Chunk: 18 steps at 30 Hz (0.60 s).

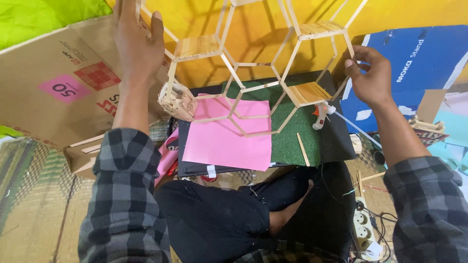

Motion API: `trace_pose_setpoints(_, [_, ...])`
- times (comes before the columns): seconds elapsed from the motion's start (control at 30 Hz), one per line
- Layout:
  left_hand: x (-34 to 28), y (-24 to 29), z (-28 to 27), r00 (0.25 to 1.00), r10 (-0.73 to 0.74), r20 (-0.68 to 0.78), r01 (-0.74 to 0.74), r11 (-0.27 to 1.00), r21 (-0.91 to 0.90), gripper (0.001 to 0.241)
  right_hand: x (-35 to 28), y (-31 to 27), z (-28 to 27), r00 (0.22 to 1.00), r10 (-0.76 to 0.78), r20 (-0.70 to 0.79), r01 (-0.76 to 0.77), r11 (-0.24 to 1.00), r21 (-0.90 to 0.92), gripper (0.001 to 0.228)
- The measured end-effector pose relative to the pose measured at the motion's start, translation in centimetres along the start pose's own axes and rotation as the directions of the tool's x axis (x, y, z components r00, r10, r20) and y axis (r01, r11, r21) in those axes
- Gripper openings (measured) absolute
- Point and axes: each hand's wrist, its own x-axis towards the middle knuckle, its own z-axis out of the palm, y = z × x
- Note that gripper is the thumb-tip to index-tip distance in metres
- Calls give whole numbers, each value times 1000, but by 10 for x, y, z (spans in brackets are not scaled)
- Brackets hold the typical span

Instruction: The person sits on the floor and builds a hexagonal honeycomb structure from wooden craft sticks. They apply hot glue with a glue gun to stick ends, press glued sticks together, and attach new sticks to the growing frame, occasionally reaching for loose sticks on the mat.

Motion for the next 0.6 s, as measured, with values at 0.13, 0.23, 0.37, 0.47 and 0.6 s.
trace_pose_setpoints(0.13, [-14,17,-13,1000,-1,-14,1,999,42,58,-1,0,-3,1000,13,11,-13,999,-38,32])
trace_pose_setpoints(0.23, [-37,41,-25,998,-58,-8,57,996,-63,59,-4,2,-6,999,-35,19,35,999,-32,33])
trace_pose_setpoints(0.37, [-82,88,-47,981,-191,-20,192,980,47,57,-12,-14,-16,1000,-3,-11,2,996,-93,36])
trace_pose_setpoints(0.47, [-130,131,-64,962,-273,-21,274,961,40,45,-39,-24,-31,994,-92,-62,86,992,-95,37])
trace_pose_setpoints(0.6, [-217,156,-78,775,-626,82,632,770,-92,31,-101,-39,-50,991,-75,-109,93,981,173,32])
